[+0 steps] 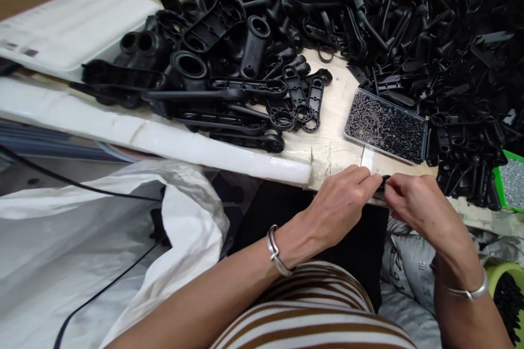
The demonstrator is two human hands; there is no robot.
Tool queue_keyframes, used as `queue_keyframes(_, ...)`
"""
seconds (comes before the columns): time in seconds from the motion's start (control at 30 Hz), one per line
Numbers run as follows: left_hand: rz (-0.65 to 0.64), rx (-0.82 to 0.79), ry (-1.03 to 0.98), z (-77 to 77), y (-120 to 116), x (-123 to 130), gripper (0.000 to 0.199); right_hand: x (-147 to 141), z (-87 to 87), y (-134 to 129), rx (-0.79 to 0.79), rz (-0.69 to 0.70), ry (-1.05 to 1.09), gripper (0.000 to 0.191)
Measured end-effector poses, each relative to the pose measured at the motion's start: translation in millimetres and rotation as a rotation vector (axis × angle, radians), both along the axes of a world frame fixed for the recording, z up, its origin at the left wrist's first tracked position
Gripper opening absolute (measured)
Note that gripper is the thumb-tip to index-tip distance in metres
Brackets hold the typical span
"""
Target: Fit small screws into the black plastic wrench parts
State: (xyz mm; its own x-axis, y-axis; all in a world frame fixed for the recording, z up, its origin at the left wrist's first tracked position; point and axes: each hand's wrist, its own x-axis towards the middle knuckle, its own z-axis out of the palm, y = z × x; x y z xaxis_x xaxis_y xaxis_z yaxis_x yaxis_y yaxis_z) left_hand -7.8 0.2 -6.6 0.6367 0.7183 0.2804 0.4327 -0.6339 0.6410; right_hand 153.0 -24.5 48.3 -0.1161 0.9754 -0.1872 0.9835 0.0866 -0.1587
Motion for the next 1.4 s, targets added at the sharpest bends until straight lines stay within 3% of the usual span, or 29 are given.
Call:
queue_keyframes(0.13,0.056,0.002,-0.051,-4.6,0.0,0.7,0.021,-22.2,-11.0,-4.9,0.223,0.034,-0.34,0.021)
queue_keyframes(0.2,0.081,0.008,-0.073,-7.3,0.0,0.7,0.02,-22.6,-15.0,-7.6,0.238,-0.035,-0.273,0.021)
queue_keyframes(0.27,0.102,0.016,-0.099,-10.0,-0.9,0.3,0.016,-13.1,-18.3,-13.0,0.186,-0.159,0.042,0.019)
queue_keyframes(0.37,0.146,0.062,-0.176,-13.2,-4.4,0.5,0.014,7.0,-25.6,-27.7,0.178,-0.492,0.693,0.017)
queue_keyframes(0.47,0.195,0.135,-0.279,-14.1,-9.3,3.1,0.012,12.7,-35.2,-42.0,0.246,-0.742,1.117,0.039)
queue_keyframes(0.53,0.214,0.173,-0.329,-12.8,-12.4,6.0,0.012,5.6,-39.5,-45.3,0.199,-0.752,1.299,0.047)
queue_keyframes(0.63,0.206,0.211,-0.351,-8.7,-16.0,9.8,0.01,-9.3,-40.5,-40.6,0.163,-0.717,1.447,0.042)
queue_keyframes(1.0,0.201,0.243,-0.376,-2.2,-22.5,11.7,0.013,-20.4,-38.4,-23.7,0.254,-0.858,1.605,0.022)
queue_keyframes(1.07,0.198,0.231,-0.392,-1.9,-23.0,10.9,0.015,-21.8,-38.2,-23.5,0.258,-0.856,1.631,0.023)
queue_keyframes(1.27,0.178,0.189,-0.427,-0.1,-20.0,10.8,0.017,-21.1,-38.0,-31.2,0.072,-0.828,1.855,0.031)
queue_keyframes(1.4,0.079,0.153,-0.43,0.4,-21.0,12.8,0.015,-11.5,-35.9,-33.3,0.067,-0.806,1.785,0.043)
